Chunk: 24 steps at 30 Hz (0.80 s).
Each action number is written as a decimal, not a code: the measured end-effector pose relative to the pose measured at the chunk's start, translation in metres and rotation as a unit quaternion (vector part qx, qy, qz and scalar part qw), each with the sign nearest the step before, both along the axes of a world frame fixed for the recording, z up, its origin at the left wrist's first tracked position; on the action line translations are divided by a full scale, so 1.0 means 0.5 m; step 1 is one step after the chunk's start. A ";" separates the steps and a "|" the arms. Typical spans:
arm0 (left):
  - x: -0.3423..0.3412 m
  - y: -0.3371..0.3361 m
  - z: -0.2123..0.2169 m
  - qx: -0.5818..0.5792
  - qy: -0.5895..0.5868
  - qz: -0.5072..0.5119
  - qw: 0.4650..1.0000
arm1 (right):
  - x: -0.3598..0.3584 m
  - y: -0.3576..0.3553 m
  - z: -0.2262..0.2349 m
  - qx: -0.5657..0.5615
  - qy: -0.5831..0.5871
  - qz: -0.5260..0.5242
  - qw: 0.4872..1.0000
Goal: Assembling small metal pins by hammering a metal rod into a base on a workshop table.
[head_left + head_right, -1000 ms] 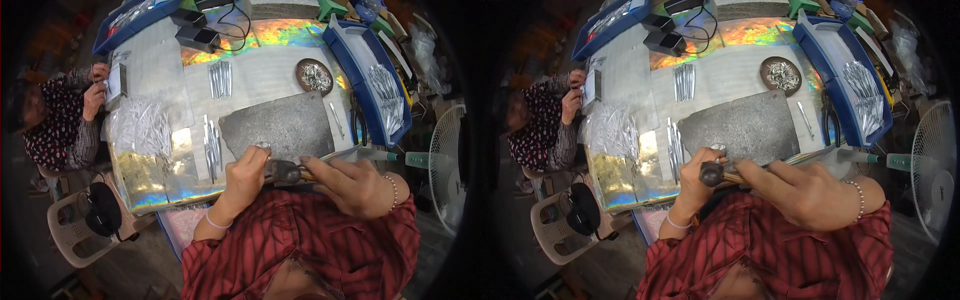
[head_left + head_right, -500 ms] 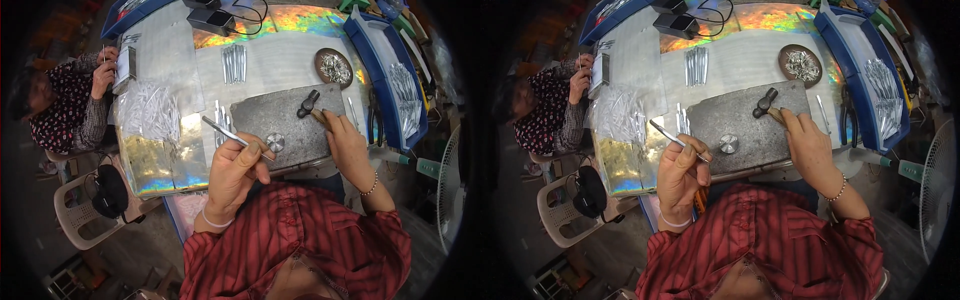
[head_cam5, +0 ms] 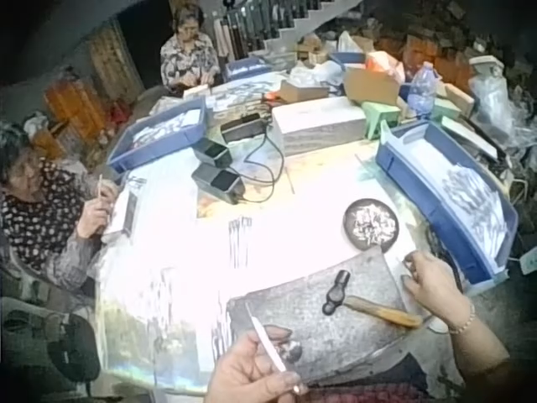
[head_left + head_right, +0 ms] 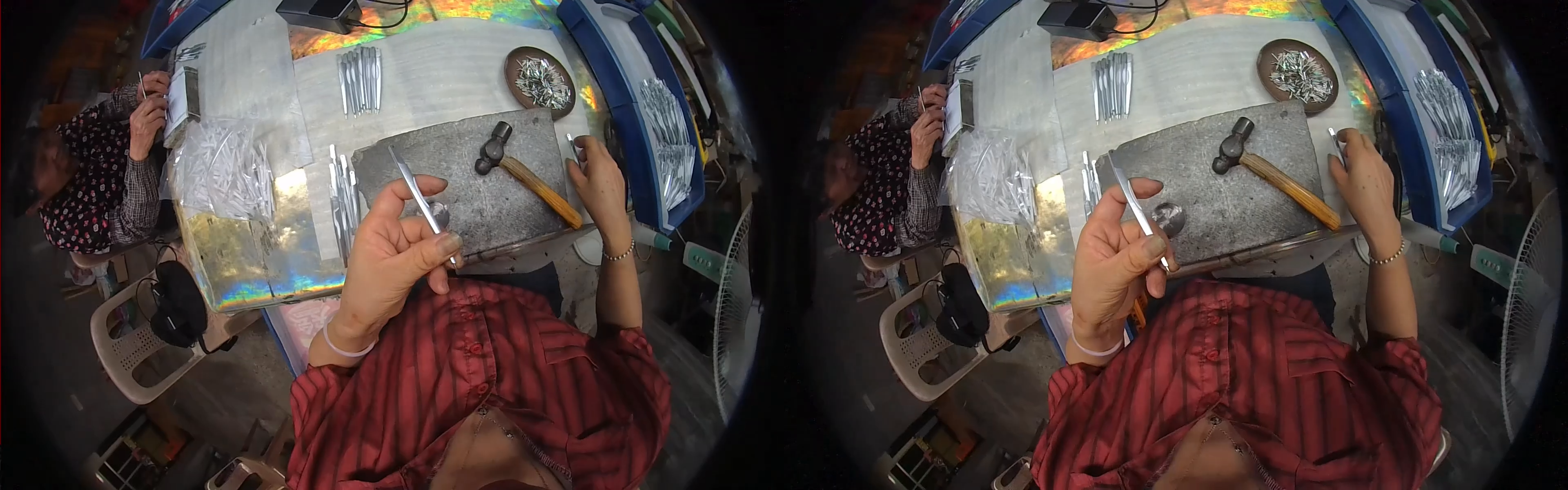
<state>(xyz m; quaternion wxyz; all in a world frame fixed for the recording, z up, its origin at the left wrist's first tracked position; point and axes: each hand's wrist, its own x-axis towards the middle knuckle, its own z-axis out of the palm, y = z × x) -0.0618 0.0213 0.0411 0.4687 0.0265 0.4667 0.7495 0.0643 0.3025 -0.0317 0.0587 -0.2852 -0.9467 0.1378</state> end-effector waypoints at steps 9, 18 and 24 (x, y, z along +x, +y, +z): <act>0.001 0.005 -0.012 -0.001 0.004 -0.025 1.000 | -0.010 0.030 -0.002 -0.063 -0.006 0.008 0.998; 0.021 -0.011 -0.036 -0.048 0.169 -0.050 0.983 | 0.045 -0.080 0.180 -0.346 0.196 -0.007 0.918; 0.049 -0.013 -0.035 -0.020 0.228 -0.092 0.969 | -0.011 -0.202 0.165 -0.603 0.131 0.128 0.776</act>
